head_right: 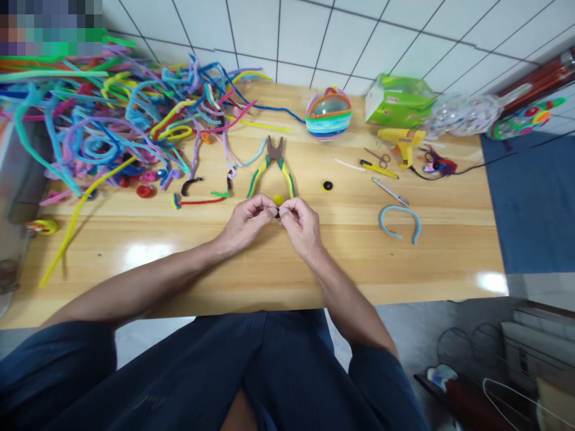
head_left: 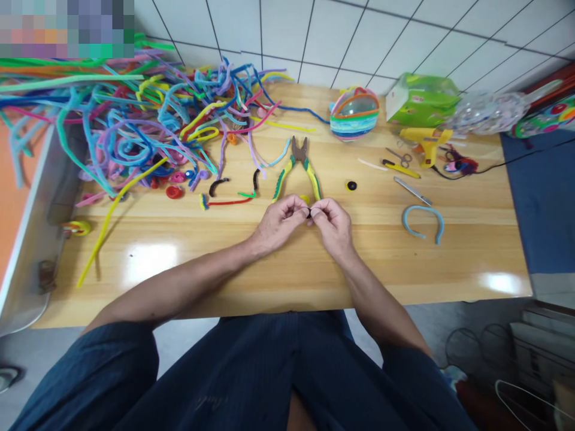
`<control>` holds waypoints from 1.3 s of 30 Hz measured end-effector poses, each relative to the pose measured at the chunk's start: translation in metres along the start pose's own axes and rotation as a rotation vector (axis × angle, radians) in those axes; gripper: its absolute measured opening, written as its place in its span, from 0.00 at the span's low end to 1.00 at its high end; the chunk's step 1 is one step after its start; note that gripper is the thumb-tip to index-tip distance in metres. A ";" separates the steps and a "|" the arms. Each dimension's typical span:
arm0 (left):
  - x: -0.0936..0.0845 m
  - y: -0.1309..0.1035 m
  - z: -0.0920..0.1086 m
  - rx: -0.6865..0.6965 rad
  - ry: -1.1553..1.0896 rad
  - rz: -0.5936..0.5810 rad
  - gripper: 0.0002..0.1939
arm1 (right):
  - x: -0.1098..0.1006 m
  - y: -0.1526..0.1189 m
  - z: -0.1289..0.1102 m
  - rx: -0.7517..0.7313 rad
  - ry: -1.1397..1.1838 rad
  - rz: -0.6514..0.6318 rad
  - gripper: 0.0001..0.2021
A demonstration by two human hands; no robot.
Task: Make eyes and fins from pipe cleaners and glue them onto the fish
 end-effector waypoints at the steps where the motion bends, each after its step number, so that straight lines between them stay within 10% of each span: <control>1: 0.000 0.000 -0.001 -0.011 -0.025 -0.003 0.14 | 0.001 0.000 0.001 0.003 0.020 -0.007 0.08; 13: 0.001 -0.001 -0.005 -0.103 -0.166 0.050 0.15 | 0.007 -0.001 0.009 0.075 0.194 -0.004 0.16; 22: -0.003 0.002 -0.011 -0.082 -0.166 0.082 0.11 | 0.004 -0.006 -0.010 -0.193 -0.125 0.025 0.07; 39: 0.002 0.000 -0.009 -0.031 0.039 -0.001 0.13 | -0.005 0.004 0.002 0.069 0.032 0.016 0.08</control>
Point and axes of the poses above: each hand's wrist, its own y-axis towards the middle knuckle, its own x-axis out of the palm, z = x × y, the point moved 5 cm from there along y, towards the middle knuckle, and after that the axes turned 13 degrees about -x, right-handed, at the moved point
